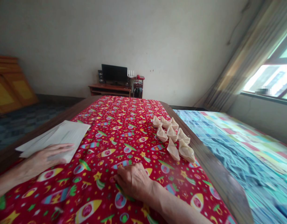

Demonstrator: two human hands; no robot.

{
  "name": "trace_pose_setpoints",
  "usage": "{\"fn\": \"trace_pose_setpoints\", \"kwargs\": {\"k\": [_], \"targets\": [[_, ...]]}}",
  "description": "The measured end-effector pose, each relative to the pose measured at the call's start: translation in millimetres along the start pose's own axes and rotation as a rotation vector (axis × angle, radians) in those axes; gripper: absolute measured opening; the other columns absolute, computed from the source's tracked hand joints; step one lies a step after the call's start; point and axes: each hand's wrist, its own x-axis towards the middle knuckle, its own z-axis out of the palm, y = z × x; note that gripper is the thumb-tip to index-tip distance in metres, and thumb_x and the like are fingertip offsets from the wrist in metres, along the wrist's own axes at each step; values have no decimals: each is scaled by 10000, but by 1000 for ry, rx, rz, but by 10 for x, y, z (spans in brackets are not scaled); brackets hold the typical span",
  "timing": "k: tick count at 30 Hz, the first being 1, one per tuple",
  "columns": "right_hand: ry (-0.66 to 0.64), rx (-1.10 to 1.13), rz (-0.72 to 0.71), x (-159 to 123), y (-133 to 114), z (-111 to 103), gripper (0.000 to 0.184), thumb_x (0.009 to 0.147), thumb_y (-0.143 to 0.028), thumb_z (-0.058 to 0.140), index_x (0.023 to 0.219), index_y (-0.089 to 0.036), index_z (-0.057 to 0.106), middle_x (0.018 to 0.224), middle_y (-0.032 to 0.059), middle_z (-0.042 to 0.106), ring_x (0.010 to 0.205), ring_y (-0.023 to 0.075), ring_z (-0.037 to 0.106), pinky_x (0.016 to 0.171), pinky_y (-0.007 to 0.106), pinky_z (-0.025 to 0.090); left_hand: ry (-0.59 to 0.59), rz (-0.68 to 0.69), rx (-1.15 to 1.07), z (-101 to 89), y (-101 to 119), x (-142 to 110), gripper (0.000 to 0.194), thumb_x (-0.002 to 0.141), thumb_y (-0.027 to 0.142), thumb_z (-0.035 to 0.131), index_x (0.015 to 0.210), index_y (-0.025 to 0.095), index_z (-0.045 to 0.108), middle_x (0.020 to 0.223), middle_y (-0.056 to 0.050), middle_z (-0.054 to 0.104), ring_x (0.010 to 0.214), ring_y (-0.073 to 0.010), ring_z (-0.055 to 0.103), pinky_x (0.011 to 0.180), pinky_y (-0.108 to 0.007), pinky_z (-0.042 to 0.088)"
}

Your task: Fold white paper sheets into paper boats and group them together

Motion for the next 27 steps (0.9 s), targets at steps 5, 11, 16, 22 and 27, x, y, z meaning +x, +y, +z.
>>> {"fn": "trace_pose_setpoints", "kwargs": {"k": [5, 11, 16, 22, 27], "targets": [[18, -16, -9, -4, 12, 11, 323, 956, -367, 365, 708, -195, 482, 595, -36, 577, 458, 74, 412, 495, 280, 168, -72, -19, -119, -90, -48, 26, 491, 758, 670, 514, 815, 230, 726, 1131, -63, 670, 1009, -199, 627, 923, -293, 464], [42, -19, -26, -18, 20, 28, 294, 951, -361, 390, 728, -197, 491, 617, -39, 589, 476, 75, 441, 499, 282, 170, 32, -107, -42, -150, 75, 7, 484, 784, 646, 466, 682, 216, 664, 863, -1, 717, 757, -148, 658, 754, -189, 491], [49, -22, -30, -16, 14, 17, 292, 945, -354, 402, 721, -192, 495, 607, -33, 586, 471, 71, 445, 493, 275, 173, 146, -32, 63, -224, 226, -43, 341, 858, 534, 447, 782, 237, 598, 928, 43, 686, 896, -145, 627, 841, -213, 459], [63, 7, -28, -5, -5, -16, 270, 952, -332, 400, 772, -194, 547, 631, -23, 580, 524, 92, 483, 509, 248, 256, 158, 319, 16, -123, 875, -56, 103, 895, 284, 477, 868, 249, 570, 933, 19, 661, 897, -146, 626, 873, -227, 459], [156, 51, -84, 33, -56, -83, 412, 932, -355, 457, 1286, -147, 434, 899, 55, 626, 773, 159, 555, 618, 245, 377, -25, 577, 56, 119, 1583, -50, 219, 936, 156, 389, 818, 200, 568, 808, -8, 638, 731, -136, 617, 716, -251, 489]]}}
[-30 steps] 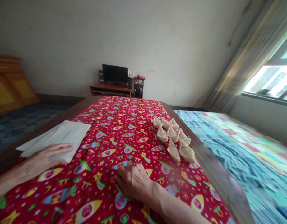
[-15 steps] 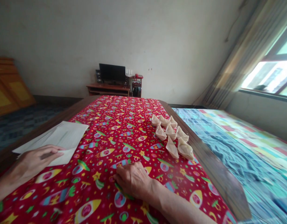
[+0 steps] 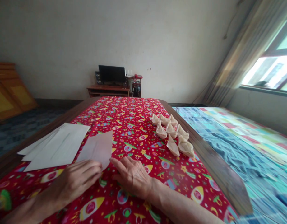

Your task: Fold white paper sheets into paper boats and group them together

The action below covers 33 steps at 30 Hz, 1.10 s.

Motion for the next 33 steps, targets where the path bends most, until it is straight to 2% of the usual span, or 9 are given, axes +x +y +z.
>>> {"fn": "trace_pose_setpoints", "kwargs": {"k": [2, 7, 8, 10, 13, 18, 23, 29, 33], "targets": [[-32, -10, -9, 4, 2, 10, 408, 931, -367, 454, 1283, -160, 452, 872, 46, 616, 756, 158, 548, 605, 245, 374, -33, 60, -9, 80, 178, 124, 228, 940, 169, 393, 778, 189, 553, 726, -10, 609, 669, -146, 599, 650, -261, 484], [-61, -21, 70, -52, 100, 80, 218, 911, -248, 470, 793, -199, 646, 693, 0, 548, 592, 103, 480, 527, 219, 314, -52, 28, -186, 94, 305, 239, 178, 935, 322, 456, 920, 196, 580, 880, -34, 662, 807, -157, 639, 748, -254, 506], [-28, -20, 82, -67, 127, 86, 200, 896, -216, 482, 799, -198, 656, 696, 3, 548, 597, 102, 481, 534, 215, 321, -62, -4, -211, 63, 273, 217, 248, 904, 411, 495, 1016, 205, 576, 969, -49, 668, 885, -175, 641, 800, -269, 508], [67, -4, 96, -94, 183, 83, 184, 868, -172, 497, 888, -207, 676, 741, 18, 563, 646, 114, 504, 572, 213, 359, -90, -72, -220, -3, 164, 125, 645, 767, 593, 590, 1277, 222, 456, 1199, -94, 610, 1077, -233, 593, 927, -328, 479], [192, 49, 86, -120, 252, 53, 231, 838, -140, 509, 970, -226, 678, 854, 45, 582, 747, 140, 535, 647, 238, 420, -161, -109, -174, -34, -62, -86, 939, 654, 601, 696, 1424, 251, 289, 1385, -113, 471, 1233, -287, 485, 1013, -394, 426], [178, 93, 51, -131, 285, -13, 265, 807, -119, 519, 1005, -234, 654, 1066, 80, 564, 908, 178, 555, 748, 299, 470, -107, -196, -206, 110, -360, -288, 470, 868, 206, 512, 1335, 242, 471, 1350, -64, 519, 1233, -200, 497, 1025, -337, 431], [84, 106, -22, -119, 285, -19, 238, 857, -136, 481, 998, -227, 650, 1191, 91, 567, 1002, 188, 564, 837, 339, 469, -80, -95, -226, 184, -406, -179, 364, 858, 175, 506, 1197, 254, 614, 1221, -57, 626, 1165, -204, 558, 990, -359, 470], [63, 264, -30, -65, 369, 16, 192, 873, -149, 491, 924, -197, 670, 985, 65, 687, 924, 168, 611, 829, 303, 476, 64, -68, -250, 252, -379, -134, 349, 877, 103, 435, 1113, 228, 662, 1110, -48, 685, 1067, -164, 620, 932, -318, 513], [37, 371, 124, -48, 330, -81, 218, 901, -231, 483, 808, -180, 674, 764, 41, 684, 721, 135, 612, 676, 234, 468, 110, -164, -317, 240, -316, -135, 199, 880, 203, 529, 965, 203, 709, 959, -40, 722, 919, -159, 667, 837, -262, 541]]}}
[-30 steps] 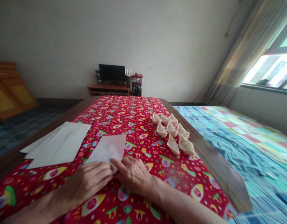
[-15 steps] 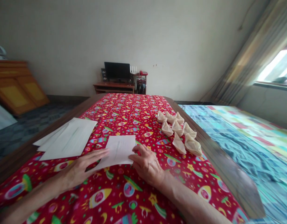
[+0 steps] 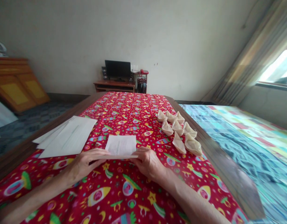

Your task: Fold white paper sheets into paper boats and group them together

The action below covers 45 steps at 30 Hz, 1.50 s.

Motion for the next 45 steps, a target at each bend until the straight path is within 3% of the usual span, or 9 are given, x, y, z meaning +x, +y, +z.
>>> {"fn": "trace_pose_setpoints", "kwargs": {"k": [5, 8, 11, 16, 26, 29, 32, 36, 45], "targets": [[-40, 72, 359, -18, -76, -50, 285, 836, -292, 536, 599, -154, 611, 533, -34, 540, 481, 77, 450, 460, 185, 313, -16, -177, -19, -32, 140, 17, 270, 867, 297, 536, 703, 172, 710, 721, -35, 703, 673, -152, 660, 640, -226, 522], [-32, 70, 453, 12, -34, 13, 362, 815, -334, 546, 503, -153, 513, 453, -59, 390, 441, 59, 334, 434, 194, 220, -46, -270, -28, -27, 158, 26, 356, 870, 326, 512, 589, 164, 659, 698, -34, 681, 619, -140, 629, 593, -217, 485], [11, -14, 500, 68, 2, 92, 367, 806, -333, 549, 493, -160, 464, 456, -58, 367, 454, 62, 343, 452, 203, 210, -69, -327, 35, -9, 139, 45, 380, 878, 350, 494, 585, 162, 647, 732, -38, 651, 616, -125, 590, 591, -216, 451], [57, -266, 479, 96, -41, 131, 292, 837, -333, 524, 590, -177, 523, 512, -43, 473, 483, 74, 422, 490, 216, 218, -120, -341, 243, -4, 140, 124, 401, 902, 369, 473, 590, 159, 612, 701, -23, 573, 619, -123, 545, 590, -229, 390], [-10, -461, 479, 132, -87, 117, 306, 881, -354, 481, 649, -189, 592, 587, 6, 616, 549, 109, 545, 520, 236, 241, -165, -419, 346, 37, 164, 179, 303, 880, 344, 518, 635, 169, 547, 753, -18, 554, 672, -154, 582, 627, -274, 431], [-41, -468, 499, 157, -87, 101, 296, 878, -361, 484, 672, -190, 611, 615, 14, 639, 577, 120, 571, 522, 238, 243, -16, -363, 366, 82, 104, 167, 170, 829, 290, 580, 916, 143, 571, 958, -80, 586, 872, -216, 605, 760, -332, 494], [-45, -481, 489, 166, -74, 97, 306, 885, -371, 474, 678, -192, 612, 623, 17, 646, 593, 125, 584, 529, 236, 251, 1, -156, 343, 122, 141, 183, 357, 882, 191, 469, 1236, 146, 472, 1261, -114, 530, 1157, -221, 520, 983, -377, 435], [-34, -502, 467, 163, -58, 109, 300, 885, -370, 479, 677, -195, 605, 625, 16, 649, 603, 129, 593, 539, 234, 264, -176, 50, 313, 193, 338, 187, 358, 952, 206, 361, 1284, 178, 493, 1300, -66, 561, 1234, -179, 483, 1080, -373, 362], [-22, -532, 457, 155, -42, 142, 286, 889, -360, 469, 697, -198, 606, 638, 17, 656, 613, 132, 602, 543, 239, 269, -258, 35, 341, 281, 455, 83, 394, 970, 276, 361, 1345, 189, 442, 1395, -48, 469, 1318, -179, 387, 1102, -379, 337]]}}
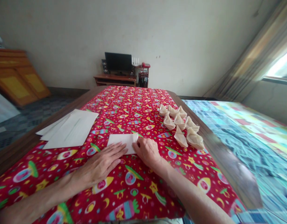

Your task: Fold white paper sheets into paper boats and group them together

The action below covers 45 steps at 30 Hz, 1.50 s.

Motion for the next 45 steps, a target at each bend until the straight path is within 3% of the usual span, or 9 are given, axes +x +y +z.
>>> {"fn": "trace_pose_setpoints", "kwargs": {"k": [19, 24, 27, 29, 31, 33, 35, 40, 45], "targets": [[-34, -51, 18, -14, -53, -57, 280, 899, -357, 478, 706, -197, 604, 657, 16, 668, 635, 139, 620, 543, 236, 280, 9, 48, 55, 9, 10, -3, 367, 946, 237, 415, 1304, 236, 495, 1384, -52, 483, 1301, -218, 412, 1060, -415, 396], [40, -89, -15, -35, -49, -31, 203, 896, -349, 482, 881, -195, 615, 733, 27, 676, 674, 167, 620, 563, 251, 344, 17, 38, 46, 3, 39, 8, 351, 946, 232, 414, 1282, 214, 517, 1358, -60, 511, 1277, -217, 443, 1055, -405, 408], [179, -125, -144, -106, -62, -39, 259, 890, -278, 494, 1109, -165, 576, 941, 87, 679, 845, 213, 615, 637, 282, 429, 32, 37, 33, 3, 44, 17, 331, 950, 240, 412, 1253, 199, 537, 1329, -69, 538, 1261, -225, 462, 1054, -411, 410], [241, -118, -323, -186, -95, -50, 338, 905, -211, 456, 1230, -139, 518, 1127, 130, 634, 994, 236, 583, 761, 333, 471, 22, 48, 15, -7, 45, 27, 335, 954, 242, 403, 1266, 200, 519, 1344, -72, 522, 1270, -231, 450, 1060, -425, 402], [251, -97, -514, -276, -139, -50, 368, 915, -151, 412, 1273, -113, 488, 1283, 151, 549, 1168, 259, 498, 940, 422, 429, 3, 62, -13, -22, 48, 36, 345, 955, 228, 396, 1284, 201, 497, 1370, -76, 492, 1291, -236, 422, 1077, -443, 382], [199, -52, -629, -355, -175, -37, 370, 930, -152, 392, 1284, -99, 482, 1352, 149, 491, 1277, 256, 406, 1051, 468, 347, -5, 57, -27, -38, 53, 33, 345, 946, 206, 402, 1275, 186, 505, 1366, -92, 493, 1301, -238, 409, 1089, -448, 366], [92, 18, -660, -414, -183, -25, 410, 951, -237, 396, 1330, -89, 439, 1387, 153, 451, 1312, 231, 373, 1086, 438, 331, 4, 37, -18, -49, 57, 14, 335, 932, 194, 418, 1245, 160, 534, 1342, -114, 515, 1294, -239, 419, 1083, -444, 375], [-135, 120, -630, -509, -67, -75, 614, 949, -379, 402, 1450, -67, 231, 1478, 177, 270, 1380, 221, 237, 1129, 393, 277, -30, 49, 9, -83, 17, -98, 411, 918, 177, 421, 1326, 170, 466, 1423, -80, 428, 1334, -218, 361, 1092, -406, 364], [-218, 126, -555, -568, 38, -166, 567, 954, -395, 393, 1438, -118, 294, 1484, 132, 271, 1374, 228, 245, 1126, 397, 284, -63, 36, 21, -115, -101, -269, 443, 940, 223, 404, 1383, 221, 391, 1440, -26, 403, 1339, -179, 351, 1102, -374, 345]]}}
